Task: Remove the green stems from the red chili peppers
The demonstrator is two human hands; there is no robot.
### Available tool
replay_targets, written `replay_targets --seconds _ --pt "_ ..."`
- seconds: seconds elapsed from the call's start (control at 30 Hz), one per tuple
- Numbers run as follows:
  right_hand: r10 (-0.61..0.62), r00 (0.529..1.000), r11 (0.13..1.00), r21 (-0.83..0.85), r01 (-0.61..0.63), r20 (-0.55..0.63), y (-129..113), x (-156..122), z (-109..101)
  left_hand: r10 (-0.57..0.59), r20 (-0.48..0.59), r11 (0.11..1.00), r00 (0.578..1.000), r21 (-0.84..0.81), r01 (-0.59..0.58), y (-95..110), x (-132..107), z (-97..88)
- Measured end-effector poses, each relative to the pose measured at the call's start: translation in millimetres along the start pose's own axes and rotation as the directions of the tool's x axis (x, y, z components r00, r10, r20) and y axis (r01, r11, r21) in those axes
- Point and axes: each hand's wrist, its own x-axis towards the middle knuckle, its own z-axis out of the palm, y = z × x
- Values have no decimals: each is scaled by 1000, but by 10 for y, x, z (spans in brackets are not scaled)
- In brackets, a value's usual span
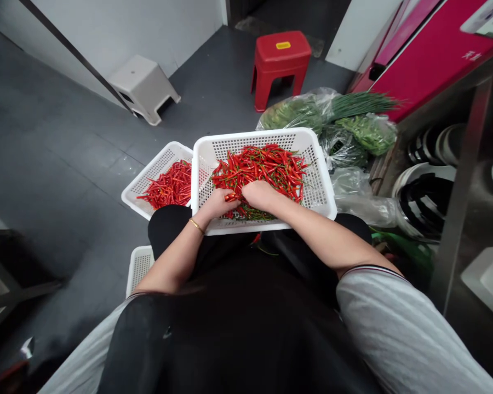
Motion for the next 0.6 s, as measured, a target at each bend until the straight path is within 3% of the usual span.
replay_targets --seconds 0.07,0.17,0.23,0.33,0.4,0.47,0.53,0.6 --pt "1 999 1000 -12 -1 50 -135 62 112 -107 -19 964 994 -249 99 5 -29 -70" --pt "-97 982 994 65 88 160 -356 228 361 -167 34 706 985 -693 144 12 -67 -212" --pt "-123 970 987 130 97 209 -467 356 516 -131 41 539 990 -836 106 14 -89 -305" --pt "-138 957 977 194 89 256 -475 483 636 -109 40 447 993 -891 85 -3 -114 -376" --pt "-157 948 965 248 88 277 -343 487 613 -134 63 483 989 -868 120 -31 -113 -359" --pt "-170 952 947 311 86 255 -134 428 505 -199 74 576 977 -798 178 -61 -89 -295" --pt "-170 970 935 338 104 173 77 332 335 -250 26 691 968 -696 197 -75 -48 -205" --pt "-177 982 941 304 148 72 218 226 147 -216 -19 799 976 -578 165 -60 -8 -119"
